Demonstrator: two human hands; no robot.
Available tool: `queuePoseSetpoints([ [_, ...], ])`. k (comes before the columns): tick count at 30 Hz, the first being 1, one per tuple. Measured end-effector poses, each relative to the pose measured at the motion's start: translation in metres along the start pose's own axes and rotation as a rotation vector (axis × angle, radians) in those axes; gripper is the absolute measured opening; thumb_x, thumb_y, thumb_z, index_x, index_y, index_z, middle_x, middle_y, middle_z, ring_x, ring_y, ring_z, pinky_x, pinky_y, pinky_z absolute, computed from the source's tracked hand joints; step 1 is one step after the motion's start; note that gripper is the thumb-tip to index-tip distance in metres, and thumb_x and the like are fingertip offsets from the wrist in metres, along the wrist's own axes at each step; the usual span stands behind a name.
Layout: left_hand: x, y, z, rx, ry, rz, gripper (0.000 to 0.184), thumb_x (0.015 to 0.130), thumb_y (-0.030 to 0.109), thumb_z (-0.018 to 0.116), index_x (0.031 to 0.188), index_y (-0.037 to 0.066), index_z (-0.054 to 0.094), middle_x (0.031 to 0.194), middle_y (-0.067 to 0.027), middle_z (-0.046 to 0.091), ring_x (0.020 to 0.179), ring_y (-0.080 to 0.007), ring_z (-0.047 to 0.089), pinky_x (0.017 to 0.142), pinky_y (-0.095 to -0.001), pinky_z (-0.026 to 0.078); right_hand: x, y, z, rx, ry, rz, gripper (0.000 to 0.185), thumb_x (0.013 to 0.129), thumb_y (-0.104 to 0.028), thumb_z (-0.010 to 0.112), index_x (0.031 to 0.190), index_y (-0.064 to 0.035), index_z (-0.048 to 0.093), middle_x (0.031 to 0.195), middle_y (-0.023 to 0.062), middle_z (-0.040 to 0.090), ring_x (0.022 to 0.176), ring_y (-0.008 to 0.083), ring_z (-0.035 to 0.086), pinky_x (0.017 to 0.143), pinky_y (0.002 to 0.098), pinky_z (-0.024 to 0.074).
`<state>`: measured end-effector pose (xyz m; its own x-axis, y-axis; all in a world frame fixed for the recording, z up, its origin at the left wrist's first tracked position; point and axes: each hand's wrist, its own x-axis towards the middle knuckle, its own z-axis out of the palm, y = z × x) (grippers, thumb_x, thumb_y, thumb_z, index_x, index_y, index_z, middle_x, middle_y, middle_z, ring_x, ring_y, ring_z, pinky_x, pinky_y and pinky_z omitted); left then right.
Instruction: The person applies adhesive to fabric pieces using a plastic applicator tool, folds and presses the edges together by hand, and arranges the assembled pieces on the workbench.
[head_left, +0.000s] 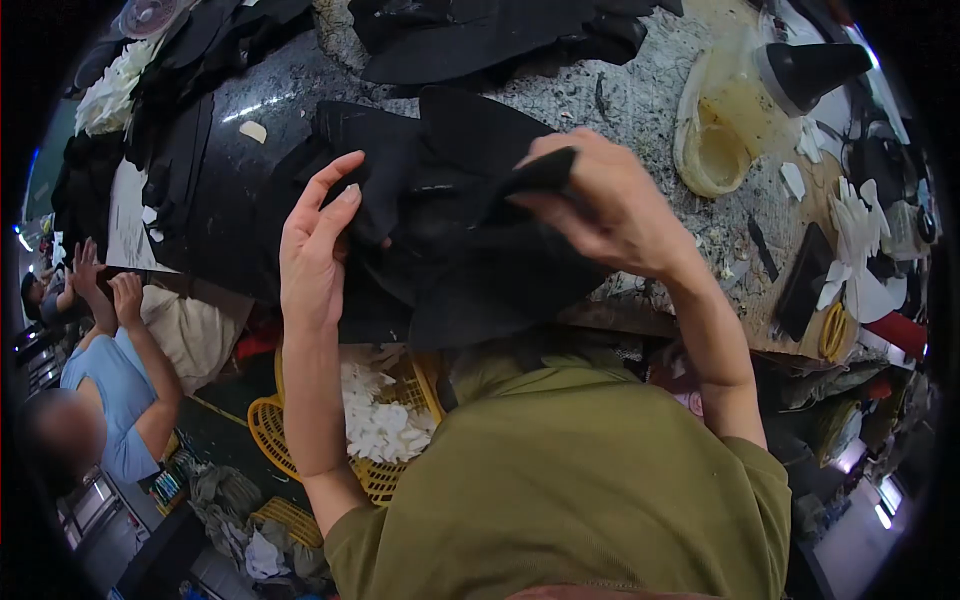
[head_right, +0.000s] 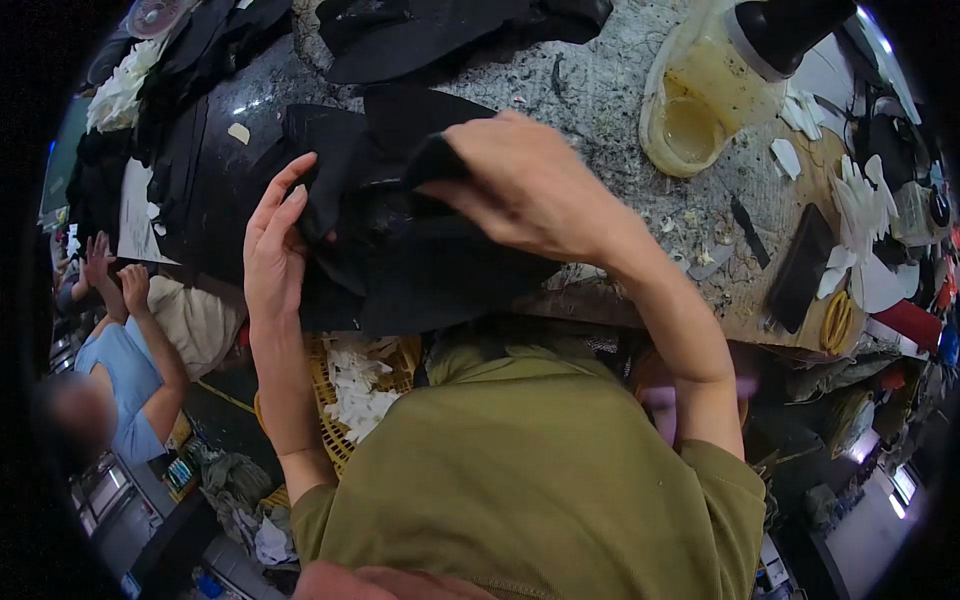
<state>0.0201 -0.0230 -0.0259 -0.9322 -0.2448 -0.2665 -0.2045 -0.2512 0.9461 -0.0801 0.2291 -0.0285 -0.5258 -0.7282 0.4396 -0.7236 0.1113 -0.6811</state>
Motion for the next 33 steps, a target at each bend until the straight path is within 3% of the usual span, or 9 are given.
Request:
queuePoseSetpoints([
  [3,0.009,0.004,-0.007,0.019,-0.077,-0.168,0.029,0.096,0.014,0.056,0.121,0.000,0.058,0.090,-0.0028,0.067,0.074,-0.0070,0.063,0.060,-0.0231,0.053,-0.053,-0.002,-0.045,-0.098,0.272,0.233,0.008,0.086,-0.002,0.064,0.094,0.0003,0.064,0.074,0.0045,0.062,0.065,0.0138,0.057,0.061,0.0265,0.0422],
  [6,0.015,0.011,-0.010,0.221,-0.247,-0.236,0.018,0.095,0.016,0.058,0.104,0.001,0.064,0.080,0.0036,0.063,0.070,-0.0037,0.058,0.058,-0.0195,0.048,-0.113,0.003,-0.083,-0.277,0.793,0.515,0.014,0.090,-0.012,0.065,0.090,0.0020,0.067,0.073,0.0079,0.067,0.066,0.0133,0.060,0.063,0.0280,0.0471],
  [10,0.028,0.010,-0.024,0.413,-0.206,-0.125,0.011,0.096,0.014,0.059,0.098,0.004,0.063,0.079,0.0086,0.057,0.068,0.0011,0.049,0.061,-0.0143,0.038,-0.138,0.009,-0.116,-0.535,0.752,0.518,0.023,0.090,-0.019,0.066,0.078,0.0006,0.064,0.064,0.0087,0.061,0.053,0.0161,0.054,0.051,0.0306,0.0408],
  [14,0.036,0.017,-0.011,0.383,-0.214,-0.125,0.010,0.095,0.013,0.060,0.100,0.004,0.064,0.076,0.0098,0.055,0.065,0.0019,0.047,0.059,-0.0141,0.035,-0.114,0.033,-0.103,-0.703,0.436,0.361,0.012,0.085,-0.012,0.067,0.085,-0.0003,0.065,0.079,0.0131,0.064,0.068,0.0291,0.060,0.061,0.0381,0.0453],
  [18,0.036,0.022,0.002,0.371,-0.127,-0.311,0.009,0.096,0.013,0.059,0.096,0.006,0.064,0.072,0.0108,0.052,0.062,0.0022,0.044,0.056,-0.0150,0.032,-0.127,0.023,-0.103,-0.697,0.736,0.342,0.010,0.082,-0.009,0.070,0.088,-0.0010,0.067,0.080,0.0138,0.066,0.070,0.0301,0.063,0.063,0.0366,0.0483],
  [21,0.042,0.027,-0.007,0.486,-0.256,-0.327,0.011,0.095,0.014,0.059,0.087,0.008,0.064,0.068,0.0120,0.050,0.057,0.0027,0.040,0.050,-0.0156,0.027,-0.152,0.021,-0.084,-0.636,0.877,0.585,0.011,0.086,-0.010,0.068,0.085,0.0009,0.068,0.069,0.0159,0.065,0.056,0.0307,0.061,0.054,0.0350,0.0472],
  [22,0.039,0.030,0.003,0.508,-0.215,-0.298,0.012,0.094,0.014,0.060,0.083,0.009,0.064,0.067,0.0123,0.050,0.055,0.0035,0.037,0.048,-0.0153,0.024,-0.159,0.024,-0.076,-0.576,0.923,0.650,0.014,0.087,-0.012,0.069,0.083,0.0024,0.068,0.069,0.0141,0.066,0.056,0.0233,0.062,0.056,0.0322,0.0481],
  [25,0.029,0.045,0.015,0.559,-0.218,-0.327,0.010,0.091,0.015,0.063,0.087,0.007,0.067,0.068,0.0105,0.052,0.058,0.0016,0.041,0.051,-0.0159,0.030,-0.134,0.011,-0.043,0.182,1.137,0.687,0.016,0.094,-0.013,0.061,0.092,0.0023,0.067,0.081,0.0038,0.067,0.067,0.0092,0.060,0.062,0.0245,0.0503],
  [33,-0.004,0.050,0.009,0.339,-0.304,-0.376,0.013,0.091,0.016,0.063,0.090,0.004,0.068,0.072,0.0071,0.057,0.064,0.0002,0.051,0.058,-0.0158,0.041,-0.027,-0.029,0.012,0.639,0.604,0.521,0.016,0.090,-0.013,0.066,0.084,0.0018,0.068,0.070,0.0023,0.067,0.059,0.0067,0.058,0.054,0.0222,0.0459],
])
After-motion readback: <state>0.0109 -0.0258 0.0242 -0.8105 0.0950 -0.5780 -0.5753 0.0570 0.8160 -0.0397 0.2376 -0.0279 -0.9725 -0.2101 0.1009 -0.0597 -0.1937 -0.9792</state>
